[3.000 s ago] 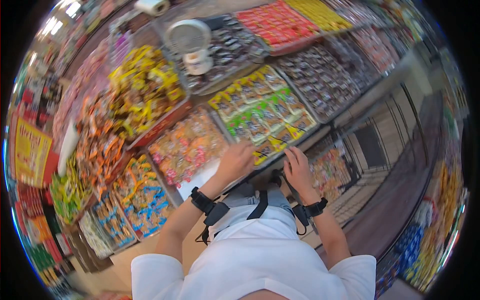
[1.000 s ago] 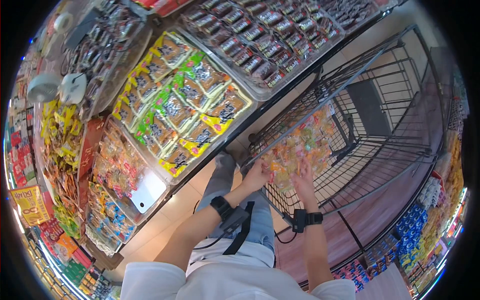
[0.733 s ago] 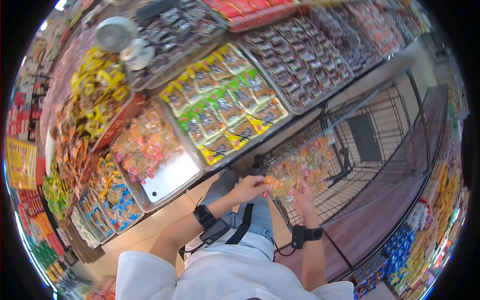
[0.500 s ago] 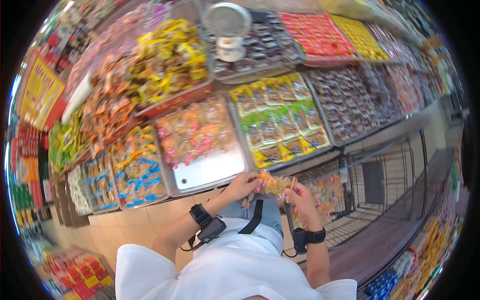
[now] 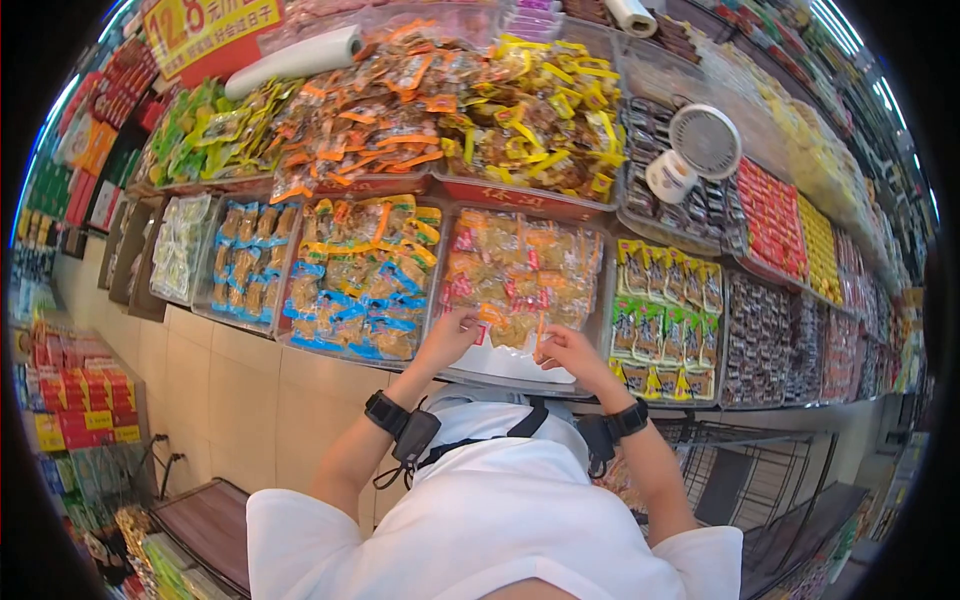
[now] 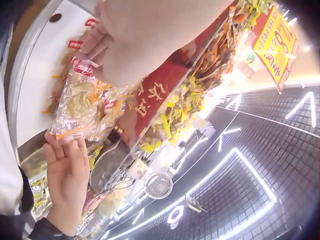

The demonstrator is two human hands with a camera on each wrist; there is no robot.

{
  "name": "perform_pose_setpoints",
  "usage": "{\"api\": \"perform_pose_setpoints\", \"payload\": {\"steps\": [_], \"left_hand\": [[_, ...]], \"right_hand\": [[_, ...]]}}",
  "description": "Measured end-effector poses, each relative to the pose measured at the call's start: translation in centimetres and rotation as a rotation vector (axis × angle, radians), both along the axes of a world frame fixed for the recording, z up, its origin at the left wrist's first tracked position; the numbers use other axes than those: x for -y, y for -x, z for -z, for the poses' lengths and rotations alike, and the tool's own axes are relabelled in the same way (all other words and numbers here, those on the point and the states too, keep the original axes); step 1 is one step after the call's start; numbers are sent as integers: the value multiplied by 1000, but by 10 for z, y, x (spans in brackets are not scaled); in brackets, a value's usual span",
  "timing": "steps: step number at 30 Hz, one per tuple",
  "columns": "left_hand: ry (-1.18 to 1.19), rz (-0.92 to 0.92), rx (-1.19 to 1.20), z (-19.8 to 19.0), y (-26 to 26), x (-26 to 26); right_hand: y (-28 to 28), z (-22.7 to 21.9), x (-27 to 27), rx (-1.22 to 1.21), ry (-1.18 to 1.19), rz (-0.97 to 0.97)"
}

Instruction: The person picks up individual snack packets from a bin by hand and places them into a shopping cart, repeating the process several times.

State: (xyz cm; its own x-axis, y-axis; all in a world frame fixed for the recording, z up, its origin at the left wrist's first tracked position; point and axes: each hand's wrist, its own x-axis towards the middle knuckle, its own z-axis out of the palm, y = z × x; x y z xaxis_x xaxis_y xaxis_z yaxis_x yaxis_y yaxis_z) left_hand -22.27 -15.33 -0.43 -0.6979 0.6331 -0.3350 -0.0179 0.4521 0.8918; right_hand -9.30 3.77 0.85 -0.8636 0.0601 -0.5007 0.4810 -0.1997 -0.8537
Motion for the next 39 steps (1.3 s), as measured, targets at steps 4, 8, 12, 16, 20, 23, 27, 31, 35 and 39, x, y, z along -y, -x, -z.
{"api": "perform_pose_setpoints", "payload": {"steps": [4,8,12,16,20,23,27,31,35,39], "left_hand": [[124,64,16,1,14,13],[303,122,-65,14,17,12],[463,374,-109,2,19,9],[551,415,-84,1,17,8],[629,453,-82,-11,15,3],[586,418,-220,-19,7,0],[375,485,-290,-19,-6,-24],[77,715,-129,-28,-39,-70],[72,983,50,-36,-92,-122],[72,1094,361,-20,-157,-154]], "right_hand": [[31,18,2,140,-14,-142],[47,34,6,271,-10,-333],[52,55,9,290,-21,-438],[52,68,16,284,-19,-477],[51,68,16,274,-163,-563],[35,55,12,259,-206,-524],[-8,45,1,104,-75,-270],[-67,10,-4,-42,244,198],[-143,-4,-5,-148,224,513],[-234,11,6,24,34,965]]}}
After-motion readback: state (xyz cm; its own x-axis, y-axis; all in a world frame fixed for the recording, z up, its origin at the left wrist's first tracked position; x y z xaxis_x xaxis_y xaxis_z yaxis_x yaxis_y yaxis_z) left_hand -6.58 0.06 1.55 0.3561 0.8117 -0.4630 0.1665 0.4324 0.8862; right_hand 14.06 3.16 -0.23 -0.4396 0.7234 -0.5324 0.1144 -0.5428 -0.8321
